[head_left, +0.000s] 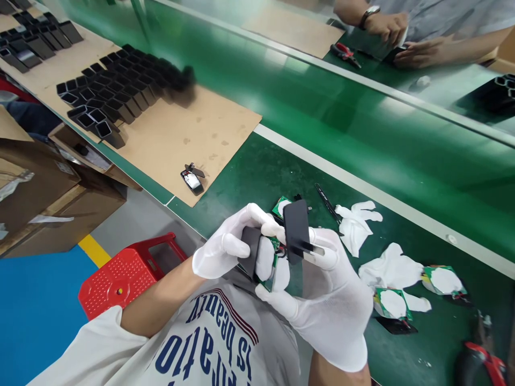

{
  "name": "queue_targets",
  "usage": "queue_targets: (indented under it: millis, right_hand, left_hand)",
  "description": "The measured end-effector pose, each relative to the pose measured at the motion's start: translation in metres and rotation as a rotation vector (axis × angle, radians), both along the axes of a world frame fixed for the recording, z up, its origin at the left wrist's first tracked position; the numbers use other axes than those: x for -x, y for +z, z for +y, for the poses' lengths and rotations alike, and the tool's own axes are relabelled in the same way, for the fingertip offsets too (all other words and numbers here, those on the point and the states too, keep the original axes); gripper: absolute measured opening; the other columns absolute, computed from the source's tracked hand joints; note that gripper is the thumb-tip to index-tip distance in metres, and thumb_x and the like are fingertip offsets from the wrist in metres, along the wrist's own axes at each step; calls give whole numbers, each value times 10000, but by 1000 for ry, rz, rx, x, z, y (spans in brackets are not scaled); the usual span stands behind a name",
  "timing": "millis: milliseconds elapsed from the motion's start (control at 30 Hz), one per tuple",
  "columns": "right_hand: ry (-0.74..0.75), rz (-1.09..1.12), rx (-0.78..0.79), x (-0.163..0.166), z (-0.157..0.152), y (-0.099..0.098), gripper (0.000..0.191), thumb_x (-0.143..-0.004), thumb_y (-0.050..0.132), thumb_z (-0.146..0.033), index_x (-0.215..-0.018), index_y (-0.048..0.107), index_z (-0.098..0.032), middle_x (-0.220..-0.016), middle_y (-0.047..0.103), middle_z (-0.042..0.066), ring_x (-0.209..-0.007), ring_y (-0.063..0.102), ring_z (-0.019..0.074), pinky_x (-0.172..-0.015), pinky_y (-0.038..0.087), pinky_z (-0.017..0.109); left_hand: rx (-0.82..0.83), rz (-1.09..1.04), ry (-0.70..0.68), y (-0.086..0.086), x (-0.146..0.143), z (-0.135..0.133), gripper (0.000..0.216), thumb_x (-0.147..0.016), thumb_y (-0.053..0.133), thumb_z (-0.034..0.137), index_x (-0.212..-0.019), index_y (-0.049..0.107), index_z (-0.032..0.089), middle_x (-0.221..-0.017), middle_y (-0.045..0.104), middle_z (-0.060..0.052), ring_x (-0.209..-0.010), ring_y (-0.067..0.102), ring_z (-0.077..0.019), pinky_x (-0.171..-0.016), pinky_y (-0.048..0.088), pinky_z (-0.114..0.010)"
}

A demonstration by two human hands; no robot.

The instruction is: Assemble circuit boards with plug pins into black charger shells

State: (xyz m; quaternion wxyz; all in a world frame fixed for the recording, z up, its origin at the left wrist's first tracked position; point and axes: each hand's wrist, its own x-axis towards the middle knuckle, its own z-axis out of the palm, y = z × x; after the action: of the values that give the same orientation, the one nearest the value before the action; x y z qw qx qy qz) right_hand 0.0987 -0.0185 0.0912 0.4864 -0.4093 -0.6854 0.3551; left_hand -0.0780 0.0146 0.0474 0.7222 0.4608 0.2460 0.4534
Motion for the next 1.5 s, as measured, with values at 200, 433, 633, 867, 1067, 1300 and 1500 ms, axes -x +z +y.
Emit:
queue_targets:
  millis: [200, 433, 633, 867, 1067, 1300, 1500]
  right_hand:
    - [-68, -84, -99, -5, 6, 7, 617, -816, 998, -327, -1352, 701, -394, -1294, 769, 33, -1195, 711, 310, -1026, 604, 529]
    - [-73, -220, -148, -5, 15, 14, 702, -748, 1022, -534, -1359, 733, -346, -1171, 753, 60, -1136, 682, 335, -948, 617, 523]
    - [-23, -114, -81, 0, 15, 9, 605, -809, 989, -363, -1359, 737, -361, -1355, 778, 43, -1256, 686, 322, -1091, 565, 532]
    - [-123, 131, 164, 11, 17, -2, 90, -1011, 779, -340, -1093, 814, -352, -1173, 821, 11, -1141, 741, 284, -1165, 526, 582]
    - [-159, 222, 171, 20, 20, -8, 130, -1084, 714, -359, -1029, 828, -332, -1162, 845, 7, -1144, 756, 261, -1248, 476, 609]
    - [-405, -90, -410, 25, -7, -22, 621, -898, 886, -209, -1477, 740, -381, -1244, 836, 54, -1061, 806, 316, -944, 672, 533]
    - [-524, -270, -331, 46, -16, -45, 566, -881, 914, -139, -1397, 789, -334, -1355, 840, 90, -1067, 858, 315, -846, 719, 441]
  left_hand:
    - [-270, -83, 22, 0, 10, -2, 710, -766, 970, 482, -1357, 623, 297, -1060, 727, -26, -757, 781, -222, -817, 661, -450]
    - [-291, 111, 168, -14, 18, -13, 846, -645, 1097, 338, -1393, 703, 324, -1262, 622, -70, -1099, 730, -284, -940, 680, -448]
    - [-339, 183, 219, -10, 20, -12, 771, -709, 1056, 370, -1394, 711, 293, -1220, 638, -89, -1116, 711, -291, -947, 680, -436]
    - [-559, 351, 306, 7, 21, -9, 725, -813, 978, 255, -1464, 673, 344, -1242, 733, -84, -1093, 736, -261, -929, 676, -409]
    - [-528, 260, 342, 9, 20, -8, 688, -815, 948, 184, -1438, 699, 337, -1260, 722, -73, -1064, 770, -236, -854, 687, -347]
    - [-458, 346, 383, 1, 21, -10, 711, -833, 957, 262, -1482, 675, 329, -1314, 719, -101, -1096, 770, -269, -895, 692, -397]
    - [-663, 579, 687, -3, 19, -6, 603, -906, 876, 215, -1460, 659, 309, -1297, 774, -61, -1106, 803, -237, -944, 684, -383]
